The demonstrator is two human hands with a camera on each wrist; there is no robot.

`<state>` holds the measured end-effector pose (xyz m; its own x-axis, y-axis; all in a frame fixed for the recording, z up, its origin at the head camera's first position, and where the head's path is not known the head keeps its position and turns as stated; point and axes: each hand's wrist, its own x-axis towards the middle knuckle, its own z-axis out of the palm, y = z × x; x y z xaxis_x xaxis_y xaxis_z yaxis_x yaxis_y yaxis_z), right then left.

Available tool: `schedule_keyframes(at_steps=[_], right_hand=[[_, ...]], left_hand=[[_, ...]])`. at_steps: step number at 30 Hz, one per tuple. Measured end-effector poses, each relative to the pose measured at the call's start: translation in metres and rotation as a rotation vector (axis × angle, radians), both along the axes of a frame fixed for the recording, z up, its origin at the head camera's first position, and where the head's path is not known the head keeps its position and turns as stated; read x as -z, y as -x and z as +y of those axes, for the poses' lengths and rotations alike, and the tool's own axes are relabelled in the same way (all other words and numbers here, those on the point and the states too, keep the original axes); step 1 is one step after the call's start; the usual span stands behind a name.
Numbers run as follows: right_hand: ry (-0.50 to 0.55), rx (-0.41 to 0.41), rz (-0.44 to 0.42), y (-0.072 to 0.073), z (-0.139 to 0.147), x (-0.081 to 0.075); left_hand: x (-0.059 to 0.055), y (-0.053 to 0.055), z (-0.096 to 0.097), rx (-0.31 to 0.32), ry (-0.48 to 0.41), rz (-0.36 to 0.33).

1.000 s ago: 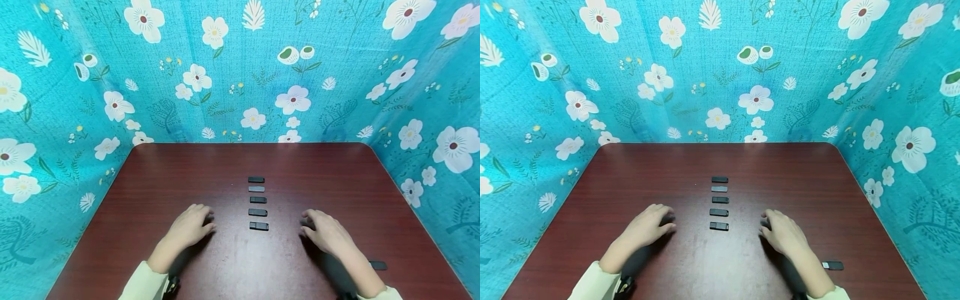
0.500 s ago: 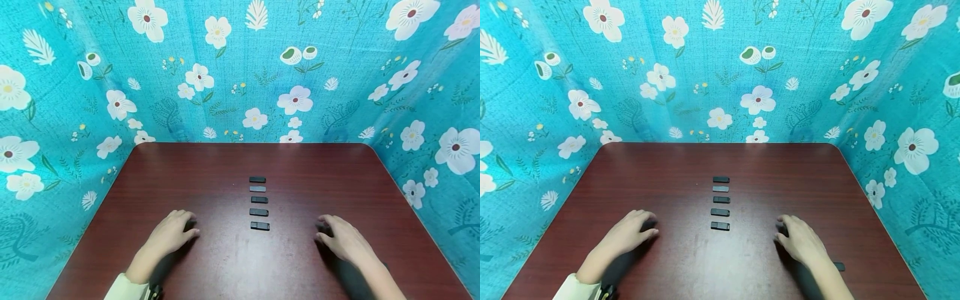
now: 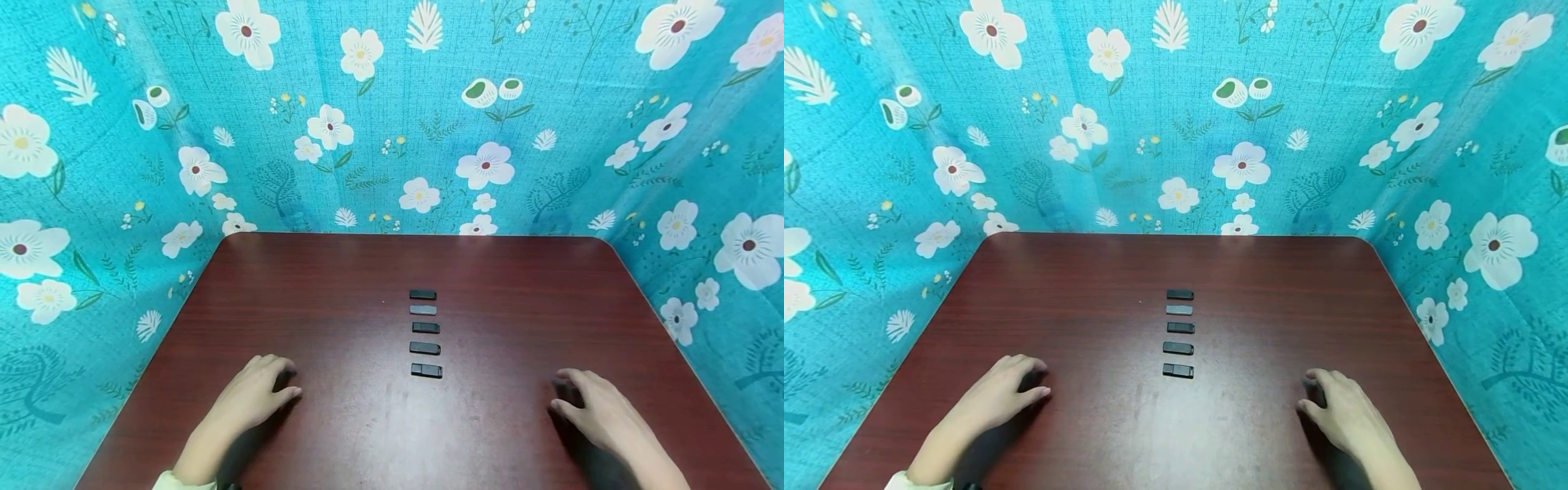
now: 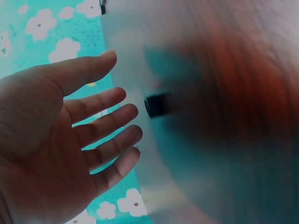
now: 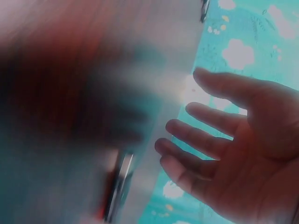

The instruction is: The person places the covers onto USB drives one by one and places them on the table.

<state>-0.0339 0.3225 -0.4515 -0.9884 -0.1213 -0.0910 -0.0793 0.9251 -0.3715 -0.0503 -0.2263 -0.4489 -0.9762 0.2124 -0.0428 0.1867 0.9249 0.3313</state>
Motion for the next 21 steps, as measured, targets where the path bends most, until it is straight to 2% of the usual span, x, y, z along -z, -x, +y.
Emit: schedule_keyframes(at_steps=[10, 14, 17, 21], right_hand=[[-0.072, -0.005, -0.123, -0.014, 0.034, 0.008], [-0.091, 0.003, -0.225, -0.017, 0.043, 0.011], [-0.093, 0.003, -0.277, -0.019, 0.049, 0.013], [-0.091, -0.001, -0.289, -0.022, 0.058, 0.017]], left_hand=[[0.004, -0.013, -0.018, -0.029, -0.002, -0.065], [0.004, -0.018, -0.02, -0.046, -0.019, -0.096], [0.005, -0.022, -0.021, -0.051, -0.022, -0.097], [0.007, -0.024, -0.023, -0.048, -0.024, -0.091]])
